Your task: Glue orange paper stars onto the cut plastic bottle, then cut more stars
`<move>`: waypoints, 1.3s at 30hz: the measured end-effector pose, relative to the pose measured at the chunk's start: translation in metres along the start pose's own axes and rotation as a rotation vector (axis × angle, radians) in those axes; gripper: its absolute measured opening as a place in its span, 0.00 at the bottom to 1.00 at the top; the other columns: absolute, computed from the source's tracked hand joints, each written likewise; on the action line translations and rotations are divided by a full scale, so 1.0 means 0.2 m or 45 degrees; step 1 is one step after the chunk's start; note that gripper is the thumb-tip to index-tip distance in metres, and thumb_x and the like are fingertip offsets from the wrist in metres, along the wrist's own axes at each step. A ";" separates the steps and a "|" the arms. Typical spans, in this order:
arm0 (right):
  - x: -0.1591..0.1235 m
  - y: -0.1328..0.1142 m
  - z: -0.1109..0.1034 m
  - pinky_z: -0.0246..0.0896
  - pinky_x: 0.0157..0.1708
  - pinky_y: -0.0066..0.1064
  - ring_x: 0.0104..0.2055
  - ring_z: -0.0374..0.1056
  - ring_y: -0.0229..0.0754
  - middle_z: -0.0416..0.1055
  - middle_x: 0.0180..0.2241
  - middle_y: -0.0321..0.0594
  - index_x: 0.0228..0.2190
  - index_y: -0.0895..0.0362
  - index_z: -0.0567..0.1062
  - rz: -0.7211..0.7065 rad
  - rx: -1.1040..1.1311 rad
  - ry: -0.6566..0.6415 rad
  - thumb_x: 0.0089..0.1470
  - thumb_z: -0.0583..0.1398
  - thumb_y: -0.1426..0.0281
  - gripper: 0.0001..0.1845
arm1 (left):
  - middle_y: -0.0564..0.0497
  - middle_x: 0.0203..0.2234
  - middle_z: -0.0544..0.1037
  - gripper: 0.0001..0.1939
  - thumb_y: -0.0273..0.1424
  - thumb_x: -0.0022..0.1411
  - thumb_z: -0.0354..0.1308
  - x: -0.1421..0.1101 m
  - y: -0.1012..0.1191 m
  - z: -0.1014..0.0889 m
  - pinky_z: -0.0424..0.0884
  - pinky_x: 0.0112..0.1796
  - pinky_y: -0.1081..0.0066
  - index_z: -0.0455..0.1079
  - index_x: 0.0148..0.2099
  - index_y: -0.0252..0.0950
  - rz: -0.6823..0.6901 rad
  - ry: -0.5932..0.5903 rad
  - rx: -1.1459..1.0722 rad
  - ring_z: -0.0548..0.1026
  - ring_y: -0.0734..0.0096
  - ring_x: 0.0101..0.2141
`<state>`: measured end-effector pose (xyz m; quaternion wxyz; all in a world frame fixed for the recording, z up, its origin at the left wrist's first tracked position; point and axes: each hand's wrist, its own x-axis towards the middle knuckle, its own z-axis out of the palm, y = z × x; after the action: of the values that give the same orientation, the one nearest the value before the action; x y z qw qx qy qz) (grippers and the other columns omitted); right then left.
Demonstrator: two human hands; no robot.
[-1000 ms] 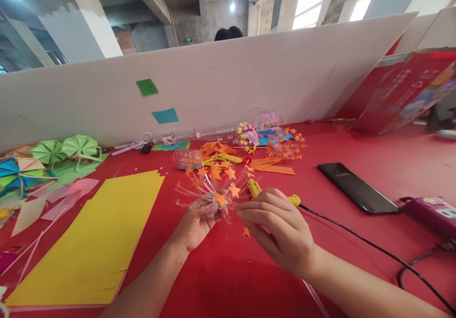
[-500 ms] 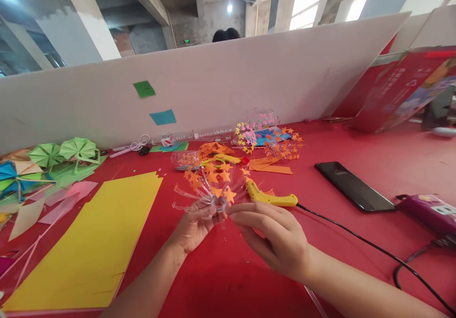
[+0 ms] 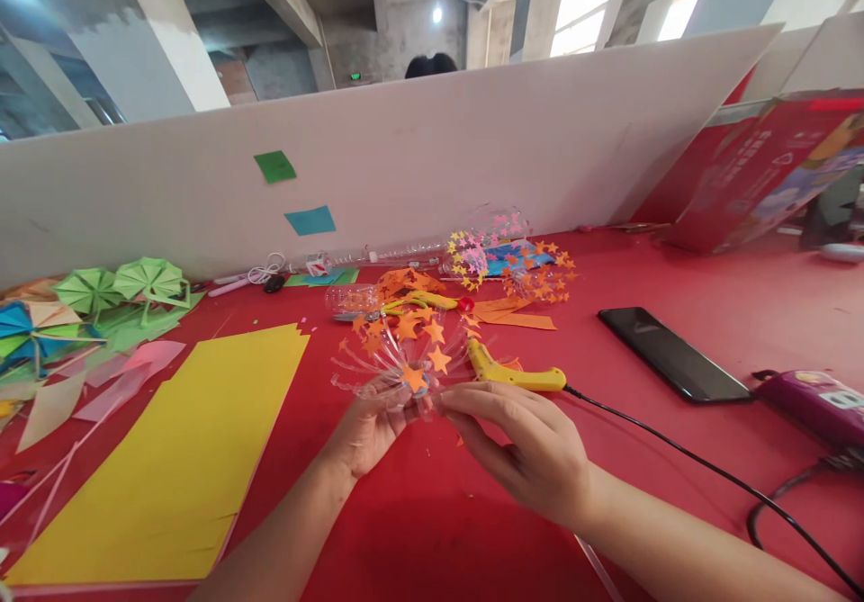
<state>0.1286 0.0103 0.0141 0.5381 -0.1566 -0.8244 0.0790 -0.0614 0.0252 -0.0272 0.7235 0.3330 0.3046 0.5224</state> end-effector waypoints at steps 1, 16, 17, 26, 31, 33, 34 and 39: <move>0.00 0.00 0.00 0.72 0.38 0.27 0.38 0.75 0.38 0.77 0.37 0.44 0.45 0.59 0.70 0.000 0.004 0.006 0.59 0.56 0.82 0.14 | 0.49 0.31 0.79 0.07 0.26 0.49 0.66 0.00 0.00 0.00 0.70 0.40 0.69 0.76 0.34 0.33 0.002 -0.001 -0.009 0.75 0.72 0.31; 0.01 -0.01 -0.02 0.72 0.34 0.28 0.35 0.74 0.39 0.77 0.34 0.46 0.41 0.59 0.70 -0.050 -0.038 -0.011 0.59 0.53 0.81 0.11 | 0.49 0.30 0.79 0.08 0.27 0.49 0.67 0.00 0.00 0.00 0.70 0.37 0.72 0.77 0.34 0.33 0.009 -0.014 0.000 0.75 0.73 0.30; 0.01 -0.01 -0.02 0.71 0.35 0.28 0.35 0.74 0.39 0.77 0.34 0.45 0.42 0.58 0.70 -0.023 -0.029 -0.003 0.59 0.53 0.81 0.11 | 0.49 0.30 0.79 0.07 0.27 0.49 0.67 0.00 0.00 -0.01 0.70 0.37 0.72 0.77 0.35 0.33 0.011 -0.015 0.000 0.75 0.73 0.30; 0.00 0.00 0.00 0.71 0.38 0.30 0.39 0.73 0.40 0.75 0.39 0.46 0.47 0.57 0.67 0.014 -0.057 -0.004 0.58 0.55 0.81 0.16 | 0.52 0.27 0.79 0.05 0.25 0.48 0.68 0.00 0.00 0.00 0.71 0.36 0.73 0.76 0.31 0.34 0.003 -0.003 -0.095 0.75 0.73 0.30; 0.02 -0.02 -0.02 0.70 0.34 0.31 0.37 0.71 0.41 0.72 0.36 0.45 0.44 0.58 0.69 -0.039 -0.141 0.102 0.54 0.57 0.83 0.17 | 0.49 0.31 0.80 0.07 0.26 0.47 0.68 0.00 0.01 0.00 0.71 0.35 0.74 0.76 0.32 0.34 -0.015 0.015 -0.101 0.76 0.73 0.31; 0.02 -0.01 -0.03 0.68 0.33 0.32 0.35 0.69 0.41 0.71 0.35 0.44 0.43 0.58 0.70 -0.080 -0.183 0.161 0.52 0.56 0.84 0.18 | 0.48 0.34 0.81 0.08 0.26 0.46 0.68 0.00 0.01 0.00 0.71 0.35 0.74 0.76 0.33 0.33 -0.030 0.036 -0.110 0.76 0.73 0.30; 0.02 -0.01 -0.04 0.67 0.33 0.33 0.34 0.69 0.42 0.70 0.34 0.43 0.42 0.58 0.70 -0.082 -0.187 0.191 0.51 0.56 0.85 0.18 | 0.47 0.34 0.81 0.08 0.27 0.46 0.68 0.00 0.01 0.00 0.71 0.35 0.74 0.76 0.33 0.33 -0.035 0.045 -0.113 0.76 0.73 0.30; 0.03 0.02 -0.06 0.64 0.33 0.37 0.36 0.66 0.46 0.68 0.35 0.43 0.42 0.56 0.70 0.002 -0.108 0.244 0.49 0.56 0.82 0.18 | 0.45 0.33 0.80 0.12 0.27 0.47 0.67 0.00 0.02 0.00 0.70 0.34 0.76 0.77 0.37 0.30 -0.020 0.011 -0.092 0.74 0.75 0.28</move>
<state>0.1386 0.0149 0.0239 0.6073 -0.1869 -0.7716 0.0291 -0.0631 0.0254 -0.0232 0.7378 0.3020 0.2913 0.5288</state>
